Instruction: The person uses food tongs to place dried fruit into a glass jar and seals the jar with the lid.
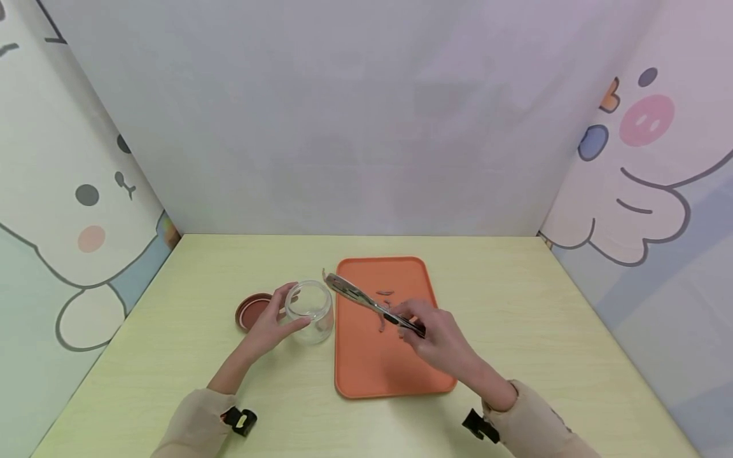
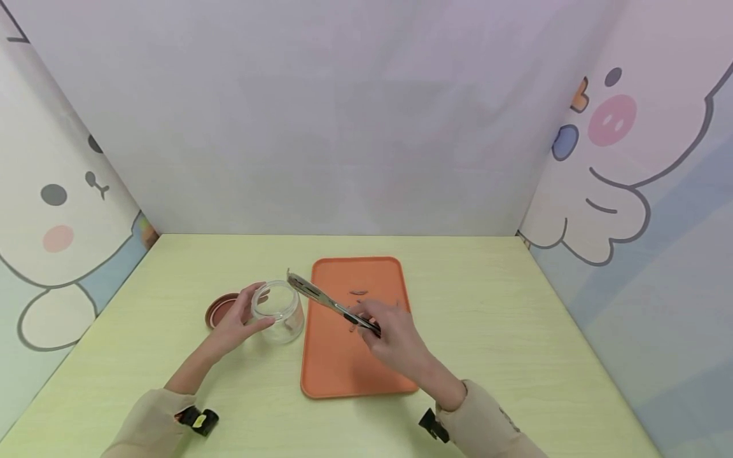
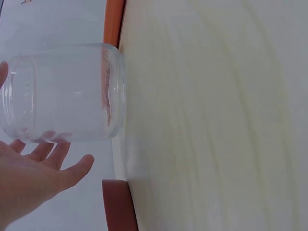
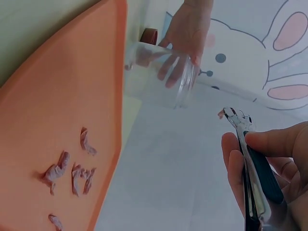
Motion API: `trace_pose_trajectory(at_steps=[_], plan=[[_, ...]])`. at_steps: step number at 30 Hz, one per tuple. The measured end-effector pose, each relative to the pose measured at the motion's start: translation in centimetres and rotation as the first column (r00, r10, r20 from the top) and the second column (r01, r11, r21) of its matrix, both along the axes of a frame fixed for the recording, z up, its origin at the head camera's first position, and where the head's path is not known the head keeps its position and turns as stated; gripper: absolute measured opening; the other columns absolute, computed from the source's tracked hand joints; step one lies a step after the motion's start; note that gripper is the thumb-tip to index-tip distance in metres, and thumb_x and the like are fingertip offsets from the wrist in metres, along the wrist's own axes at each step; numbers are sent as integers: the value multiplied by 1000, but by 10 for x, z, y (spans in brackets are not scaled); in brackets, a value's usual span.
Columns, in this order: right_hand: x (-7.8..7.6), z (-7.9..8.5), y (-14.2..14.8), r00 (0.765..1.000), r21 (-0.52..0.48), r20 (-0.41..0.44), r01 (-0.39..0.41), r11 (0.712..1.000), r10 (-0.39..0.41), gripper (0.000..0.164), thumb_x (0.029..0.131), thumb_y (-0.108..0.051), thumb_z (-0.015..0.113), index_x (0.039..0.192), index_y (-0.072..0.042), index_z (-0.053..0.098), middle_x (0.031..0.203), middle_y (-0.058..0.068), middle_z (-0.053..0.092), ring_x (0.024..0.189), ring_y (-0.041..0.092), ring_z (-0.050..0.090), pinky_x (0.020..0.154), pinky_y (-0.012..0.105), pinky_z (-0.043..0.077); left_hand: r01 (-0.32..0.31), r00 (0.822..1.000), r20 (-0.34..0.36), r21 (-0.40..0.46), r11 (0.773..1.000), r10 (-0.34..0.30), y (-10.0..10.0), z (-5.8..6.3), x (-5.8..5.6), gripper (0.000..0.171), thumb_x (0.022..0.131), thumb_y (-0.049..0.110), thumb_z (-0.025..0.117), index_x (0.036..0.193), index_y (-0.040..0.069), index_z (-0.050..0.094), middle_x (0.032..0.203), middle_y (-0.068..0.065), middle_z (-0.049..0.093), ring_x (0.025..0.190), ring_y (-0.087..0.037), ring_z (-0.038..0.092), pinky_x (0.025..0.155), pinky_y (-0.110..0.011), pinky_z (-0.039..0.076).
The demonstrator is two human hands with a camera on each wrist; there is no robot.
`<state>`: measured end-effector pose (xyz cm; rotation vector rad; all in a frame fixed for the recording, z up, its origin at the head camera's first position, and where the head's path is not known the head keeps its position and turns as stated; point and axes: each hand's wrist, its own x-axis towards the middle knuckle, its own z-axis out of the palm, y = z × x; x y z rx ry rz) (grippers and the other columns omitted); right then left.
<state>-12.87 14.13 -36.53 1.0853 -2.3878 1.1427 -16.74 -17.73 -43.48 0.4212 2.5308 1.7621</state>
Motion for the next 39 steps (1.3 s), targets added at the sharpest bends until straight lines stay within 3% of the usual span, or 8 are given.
trace_pose_trajectory(at_steps=[4, 11, 17, 20, 25, 29, 32, 39], plan=[[1, -5, -8, 1000, -20, 16, -25, 999, 25, 30, 76, 6, 63, 98, -14, 57, 72, -9, 53, 46, 1, 38, 37, 16, 30, 8, 1000, -10, 1, 1000, -8, -1, -2, 0, 73, 77, 22, 69, 134, 10, 25, 134, -17, 32, 123, -30, 28, 96, -49, 29], [1, -14, -20, 997, -15, 65, -33, 999, 34, 27, 77, 3, 64, 100, -11, 57, 73, -9, 56, 51, -4, 48, 71, 38, 42, 15, 1000, -8, 12, 1000, -15, -1, -1, 0, 72, 78, 20, 69, 134, 10, 24, 134, -19, 31, 123, -30, 28, 96, -50, 29], [0, -18, -24, 996, -2, 79, -32, 999, 33, 25, 78, 2, 63, 100, -10, 57, 74, -5, 57, 45, 0, 38, 37, 16, 31, 14, 1000, -4, 2, 1000, -14, -1, -1, 0, 74, 77, 23, 69, 134, 12, 24, 134, -18, 32, 122, -30, 28, 96, -50, 29], [2, -17, -23, 995, 10, 98, -6, 1000, 5, 26, 78, -1, 64, 101, -11, 57, 77, -5, 58, 47, -1, 43, 72, 30, 43, 14, 1000, -5, 2, 1000, -14, -1, -1, 0, 74, 77, 23, 69, 135, 12, 24, 134, -18, 31, 123, -30, 28, 96, -50, 29], [2, -15, -18, 993, 3, 118, 21, 1000, -21, 32, 78, -1, 65, 106, -13, 56, 79, -5, 59, 51, -3, 48, 94, 60, 10, 7, 1000, -2, 3, 1000, -7, 0, 2, 1, 73, 78, 18, 68, 135, 10, 24, 134, -19, 31, 123, -30, 27, 96, -49, 29], [0, -13, -12, 996, -7, 83, 33, 999, -33, 33, 77, -1, 66, 107, -12, 57, 79, -5, 59, 46, 0, 41, 67, 31, 45, 8, 1000, -5, 4, 1000, -8, 4, 14, 7, 71, 79, 10, 67, 134, 4, 23, 132, -23, 31, 122, -35, 27, 95, -53, 29], [-2, -12, -6, 997, -7, 71, 41, 999, -40, 32, 77, 0, 66, 105, -12, 57, 78, -5, 58, 46, 2, 39, 35, 18, 30, 9, 1000, -5, 4, 1000, -9, 7, 23, 12, 70, 79, 7, 65, 134, 0, 22, 131, -26, 31, 121, -38, 27, 95, -54, 28], [-4, -10, 7, 992, -24, 121, 49, 999, -46, 32, 79, 2, 63, 106, -12, 56, 75, -6, 58, 51, 1, 52, 35, 18, 35, 11, 1000, -6, -7, 1000, -11, 9, 29, 15, 70, 79, 6, 65, 134, -2, 21, 131, -27, 30, 121, -39, 27, 94, -55, 28]])
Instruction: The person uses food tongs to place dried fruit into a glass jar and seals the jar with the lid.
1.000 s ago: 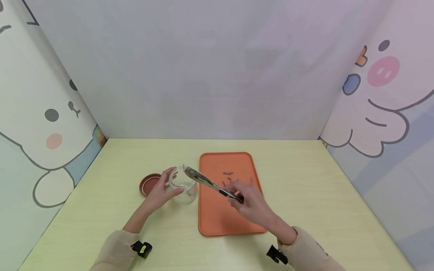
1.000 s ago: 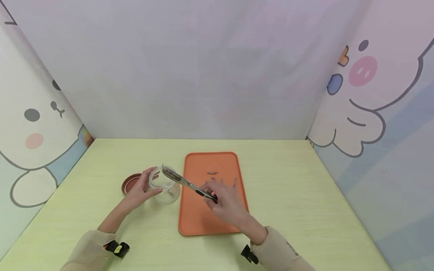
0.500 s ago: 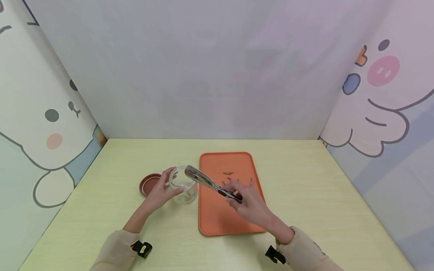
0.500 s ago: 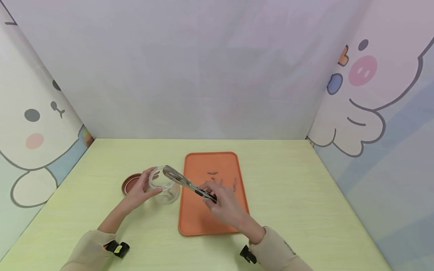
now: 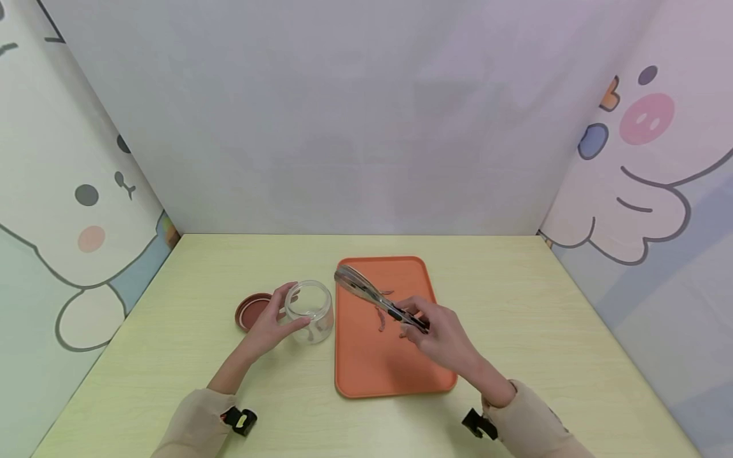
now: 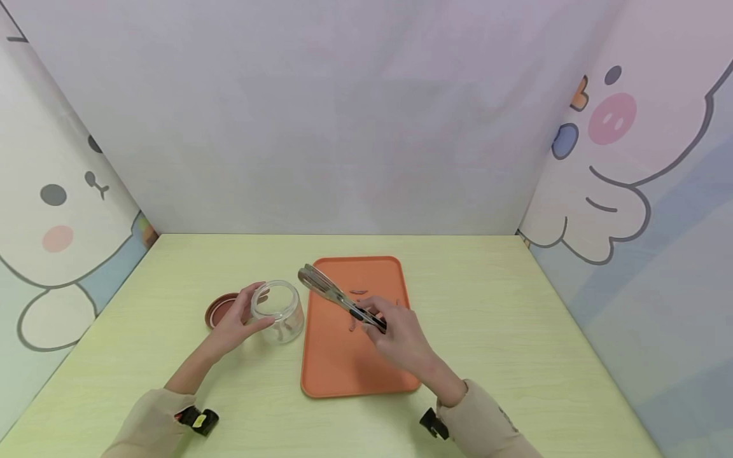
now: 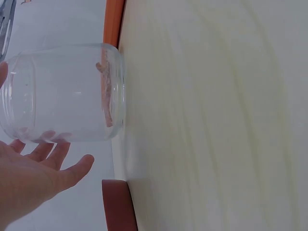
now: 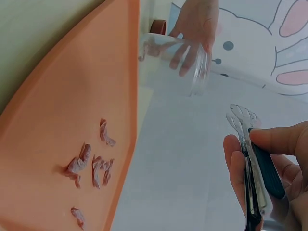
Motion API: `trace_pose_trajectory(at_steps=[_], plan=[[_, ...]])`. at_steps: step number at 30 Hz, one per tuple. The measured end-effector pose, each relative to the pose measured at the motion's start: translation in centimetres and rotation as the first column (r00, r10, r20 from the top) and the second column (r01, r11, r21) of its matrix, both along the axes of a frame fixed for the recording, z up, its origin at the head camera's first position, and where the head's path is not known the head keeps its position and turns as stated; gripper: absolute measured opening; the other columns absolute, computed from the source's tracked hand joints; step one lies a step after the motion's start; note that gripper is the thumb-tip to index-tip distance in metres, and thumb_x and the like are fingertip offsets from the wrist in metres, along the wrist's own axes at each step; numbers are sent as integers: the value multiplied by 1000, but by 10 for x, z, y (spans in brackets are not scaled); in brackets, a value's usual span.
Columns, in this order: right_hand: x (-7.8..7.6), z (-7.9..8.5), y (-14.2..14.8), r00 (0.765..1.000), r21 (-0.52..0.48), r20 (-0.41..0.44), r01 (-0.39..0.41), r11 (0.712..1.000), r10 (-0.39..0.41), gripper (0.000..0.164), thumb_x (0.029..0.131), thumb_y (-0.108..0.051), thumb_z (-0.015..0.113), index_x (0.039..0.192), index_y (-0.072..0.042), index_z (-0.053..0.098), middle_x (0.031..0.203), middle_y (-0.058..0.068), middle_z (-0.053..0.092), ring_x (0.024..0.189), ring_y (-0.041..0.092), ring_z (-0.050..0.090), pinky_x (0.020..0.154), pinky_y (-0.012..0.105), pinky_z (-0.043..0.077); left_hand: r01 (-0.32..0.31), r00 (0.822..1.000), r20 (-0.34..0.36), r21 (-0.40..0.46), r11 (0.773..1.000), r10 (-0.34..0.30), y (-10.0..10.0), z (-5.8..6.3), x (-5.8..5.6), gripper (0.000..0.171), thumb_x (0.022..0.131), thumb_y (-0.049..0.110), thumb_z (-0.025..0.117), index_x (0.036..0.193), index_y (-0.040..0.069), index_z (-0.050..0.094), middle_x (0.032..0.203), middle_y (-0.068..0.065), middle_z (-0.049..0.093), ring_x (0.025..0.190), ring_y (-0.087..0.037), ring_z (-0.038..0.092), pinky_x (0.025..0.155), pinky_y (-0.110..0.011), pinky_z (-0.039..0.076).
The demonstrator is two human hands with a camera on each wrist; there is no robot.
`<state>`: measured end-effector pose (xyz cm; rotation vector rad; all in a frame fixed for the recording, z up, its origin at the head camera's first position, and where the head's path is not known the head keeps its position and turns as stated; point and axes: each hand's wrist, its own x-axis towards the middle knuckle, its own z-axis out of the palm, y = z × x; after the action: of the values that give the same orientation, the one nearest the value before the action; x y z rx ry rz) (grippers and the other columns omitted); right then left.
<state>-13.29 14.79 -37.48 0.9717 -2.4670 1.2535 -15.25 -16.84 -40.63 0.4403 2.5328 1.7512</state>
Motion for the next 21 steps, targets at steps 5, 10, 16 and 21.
trace_pose_trajectory(at_steps=[5, 10, 16, 21], plan=[[-2, 2, 10, 997, 38, -49, 61, 997, -59, 33, 77, 1, 65, 107, -12, 56, 75, -6, 56, 45, 2, 41, 35, 17, 31, -2, 1000, -2, 1, 1000, 2, 0, -1, -1, 70, 79, 7, 65, 134, -1, 21, 131, -27, 30, 121, -38, 27, 94, -55, 28], [-6, 1, 22, 991, 91, -58, 125, 988, -120, 36, 75, 0, 67, 107, -12, 56, 76, -8, 54, 44, 2, 35, 36, 18, 28, -5, 1000, 1, 3, 1000, 5, 0, -1, -1, 71, 79, 7, 65, 134, -1, 21, 131, -27, 30, 121, -38, 27, 94, -55, 28], [-13, -3, 40, 987, 139, -19, 161, 977, -160, 37, 76, -2, 68, 109, -12, 56, 82, -6, 55, 44, 3, 36, 37, 19, 31, -9, 1000, 8, 4, 1000, 9, 0, 0, 0, 71, 79, 7, 66, 134, -1, 21, 132, -26, 30, 121, -38, 26, 95, -54, 28], [-23, -11, 56, 985, 176, -51, 170, 970, -164, 37, 74, -1, 69, 109, -10, 56, 82, -6, 55, 44, 4, 35, 36, 19, 30, -13, 1000, 9, 3, 1000, 13, 0, 0, 0, 71, 79, 7, 66, 134, -1, 22, 132, -26, 30, 121, -38, 26, 95, -54, 28]])
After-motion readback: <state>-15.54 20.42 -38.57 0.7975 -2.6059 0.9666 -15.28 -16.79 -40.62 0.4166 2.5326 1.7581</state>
